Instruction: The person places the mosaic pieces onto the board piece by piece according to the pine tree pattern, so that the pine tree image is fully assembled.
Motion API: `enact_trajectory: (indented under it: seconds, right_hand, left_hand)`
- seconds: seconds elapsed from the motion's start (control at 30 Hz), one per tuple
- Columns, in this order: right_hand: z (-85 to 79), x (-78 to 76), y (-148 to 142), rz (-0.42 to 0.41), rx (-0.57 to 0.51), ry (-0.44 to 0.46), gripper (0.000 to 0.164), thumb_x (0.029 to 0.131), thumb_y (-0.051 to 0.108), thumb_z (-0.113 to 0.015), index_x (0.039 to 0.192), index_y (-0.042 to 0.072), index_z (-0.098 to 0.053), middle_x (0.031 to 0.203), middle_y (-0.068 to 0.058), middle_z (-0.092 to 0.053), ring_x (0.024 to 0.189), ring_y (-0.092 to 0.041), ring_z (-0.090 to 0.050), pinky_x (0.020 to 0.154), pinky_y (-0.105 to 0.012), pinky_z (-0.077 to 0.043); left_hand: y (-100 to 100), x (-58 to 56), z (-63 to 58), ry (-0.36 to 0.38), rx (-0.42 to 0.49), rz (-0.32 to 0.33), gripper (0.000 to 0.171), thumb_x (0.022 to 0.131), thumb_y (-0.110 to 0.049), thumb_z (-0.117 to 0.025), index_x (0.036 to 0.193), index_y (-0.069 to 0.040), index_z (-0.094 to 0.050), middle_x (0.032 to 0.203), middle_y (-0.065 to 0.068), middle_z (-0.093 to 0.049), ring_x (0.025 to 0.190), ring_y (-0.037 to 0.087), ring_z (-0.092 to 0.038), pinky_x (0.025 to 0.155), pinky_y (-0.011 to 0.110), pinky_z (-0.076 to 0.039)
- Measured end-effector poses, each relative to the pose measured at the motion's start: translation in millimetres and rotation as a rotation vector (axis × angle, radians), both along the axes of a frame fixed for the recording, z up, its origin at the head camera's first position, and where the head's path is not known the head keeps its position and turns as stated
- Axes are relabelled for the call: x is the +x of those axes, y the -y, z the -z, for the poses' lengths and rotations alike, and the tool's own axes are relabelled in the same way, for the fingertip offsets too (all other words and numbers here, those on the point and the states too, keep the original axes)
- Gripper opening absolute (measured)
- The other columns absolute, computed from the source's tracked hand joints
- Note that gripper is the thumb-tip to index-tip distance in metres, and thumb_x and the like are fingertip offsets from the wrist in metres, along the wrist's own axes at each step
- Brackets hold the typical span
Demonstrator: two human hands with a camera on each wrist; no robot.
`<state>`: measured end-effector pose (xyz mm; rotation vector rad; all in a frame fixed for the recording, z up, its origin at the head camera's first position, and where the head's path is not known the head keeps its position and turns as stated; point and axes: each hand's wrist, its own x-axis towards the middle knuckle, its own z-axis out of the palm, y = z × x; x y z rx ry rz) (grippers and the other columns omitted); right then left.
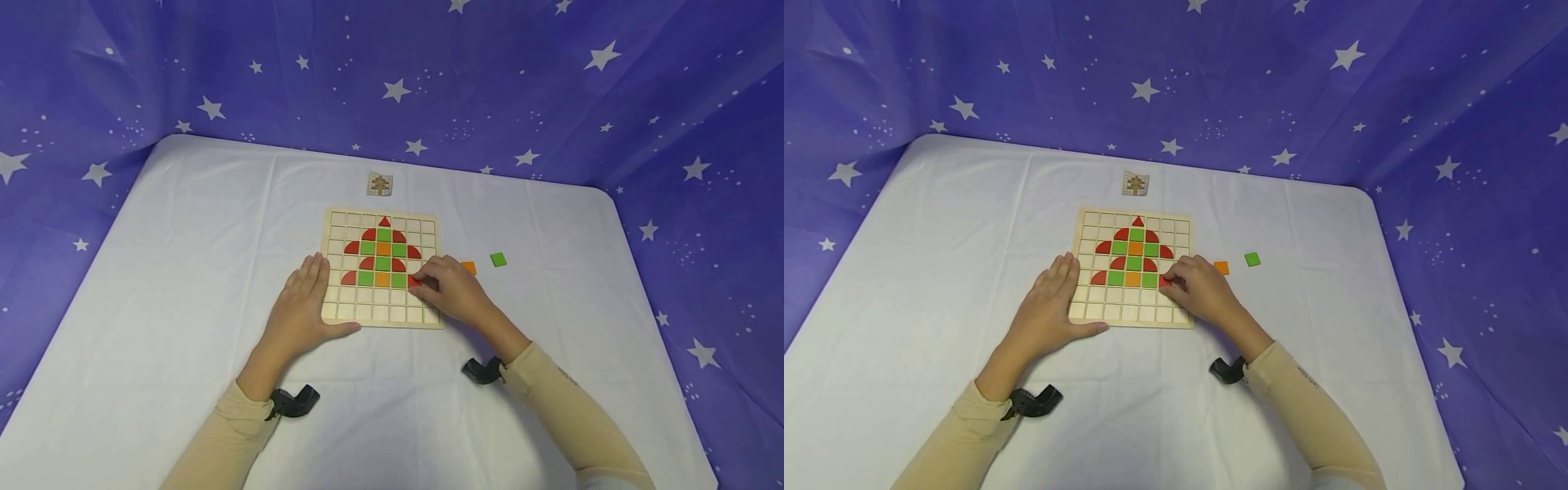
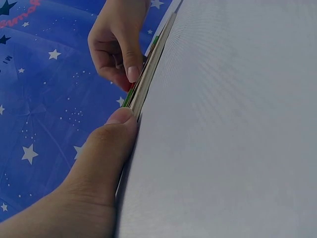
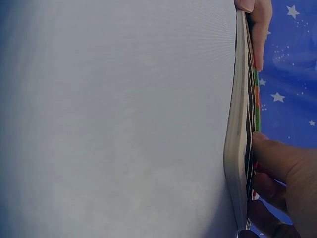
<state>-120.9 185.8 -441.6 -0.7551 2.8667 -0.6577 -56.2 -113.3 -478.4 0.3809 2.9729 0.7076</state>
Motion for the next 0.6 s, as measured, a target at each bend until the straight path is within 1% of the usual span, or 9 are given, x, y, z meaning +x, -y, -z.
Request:
enact_trajectory:
  seconds: [0.23, 0.33, 0.5, 0.6]
  right_hand:
    - [1.7, -0.2, -3.8, -0.02, 0.001, -0.021, 0.027, 0.087, 0.037, -0.076, 0.106, 0.018, -0.076, 0.102, 0.006, -0.07, 0.089, -0.014, -0.052, 0.073, -0.029, -0.045]
    - [2.1, 0.4, -5.8, -0.017, 0.003, -0.007, 0.03, 0.088, 0.038, -0.075, 0.112, 0.02, -0.073, 0.1, 0.008, -0.067, 0.09, -0.013, -0.05, 0.074, -0.029, -0.044]
    - [2.2, 0.7, -13.3, 0.029, -0.009, 0.052, 0.041, 0.089, 0.043, -0.073, 0.123, 0.021, -0.065, 0.098, 0.007, -0.06, 0.095, -0.014, -0.048, 0.08, -0.031, -0.043]
    - [1.9, -2.2, -24.1, 0.054, -0.017, 0.034, 0.047, 0.089, 0.044, -0.072, 0.128, 0.019, -0.062, 0.099, 0.005, -0.06, 0.099, -0.016, -0.048, 0.084, -0.035, -0.043]
  left_hand:
    - [0.0, -0.5, 0.2, 0.001, -0.005, 0.0, 0.134, 0.067, -0.081, -0.067, 0.158, -0.001, -0.011, 0.167, 0.015, -0.009, 0.156, 0.031, -0.008, 0.127, 0.048, -0.014]
    - [0.1, -0.6, 0.1, 0.009, -0.004, -0.002, 0.134, 0.067, -0.082, -0.067, 0.158, -0.001, -0.011, 0.167, 0.015, -0.008, 0.156, 0.03, -0.007, 0.127, 0.048, -0.013]
    - [-0.3, -0.3, -0.5, 0.019, -0.003, -0.003, 0.134, 0.068, -0.081, -0.067, 0.159, -0.002, -0.01, 0.168, 0.014, -0.008, 0.156, 0.03, -0.006, 0.127, 0.048, -0.013]
    - [-0.4, -0.3, -0.8, 0.02, -0.001, -0.003, 0.133, 0.068, -0.081, -0.067, 0.159, -0.002, -0.01, 0.168, 0.014, -0.008, 0.156, 0.03, -0.006, 0.127, 0.048, -0.013]
